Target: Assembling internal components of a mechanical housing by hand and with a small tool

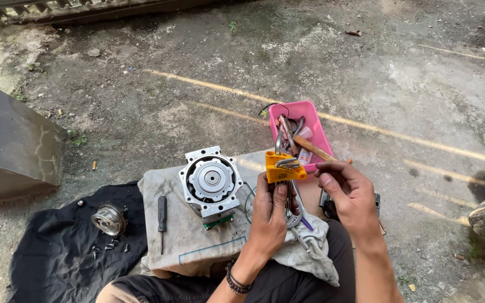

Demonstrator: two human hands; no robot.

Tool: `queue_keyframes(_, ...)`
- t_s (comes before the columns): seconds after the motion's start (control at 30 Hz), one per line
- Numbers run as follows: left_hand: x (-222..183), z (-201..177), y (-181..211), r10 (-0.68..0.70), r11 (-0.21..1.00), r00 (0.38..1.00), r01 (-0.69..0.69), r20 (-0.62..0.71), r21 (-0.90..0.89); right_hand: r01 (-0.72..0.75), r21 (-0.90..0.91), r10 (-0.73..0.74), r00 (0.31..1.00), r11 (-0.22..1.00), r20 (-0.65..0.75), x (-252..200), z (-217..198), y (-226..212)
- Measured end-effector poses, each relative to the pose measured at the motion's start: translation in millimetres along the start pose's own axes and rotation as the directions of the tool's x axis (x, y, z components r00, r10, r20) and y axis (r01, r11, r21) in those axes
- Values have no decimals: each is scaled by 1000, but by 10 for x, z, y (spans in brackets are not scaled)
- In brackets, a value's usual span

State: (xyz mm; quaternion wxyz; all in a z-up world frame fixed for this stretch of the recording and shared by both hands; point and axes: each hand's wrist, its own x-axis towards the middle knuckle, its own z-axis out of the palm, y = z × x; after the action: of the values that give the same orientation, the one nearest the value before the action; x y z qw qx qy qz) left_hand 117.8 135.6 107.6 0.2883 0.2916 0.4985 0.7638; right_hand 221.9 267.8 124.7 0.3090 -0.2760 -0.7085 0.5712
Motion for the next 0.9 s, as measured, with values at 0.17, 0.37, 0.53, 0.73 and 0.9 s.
queue_keyframes(0.17, -44, 20, 4, 84, 980, 996, -79, -17, 181, 269, -130, -271, 963, 954, 4, 27, 207, -307)
queue_keyframes(0.37, -64, -3, 29, 96, 968, 995, -88, -20, 234, 369, -355, -389, 921, 859, 14, -2, 319, -466)
queue_keyframes(0.53, -67, -21, 33, 85, 981, 996, -84, 1, 177, 350, -300, -356, 934, 887, 36, 23, 270, -435)
queue_keyframes(0.73, -83, -39, 47, 29, 981, 1000, -30, 11, 191, 283, -249, -265, 959, 926, 104, 107, 182, -437)
queue_keyframes(0.9, -89, -45, 76, 10, 989, 1000, -14, 29, 147, 229, -191, -206, 969, 954, 135, 143, 131, -383)
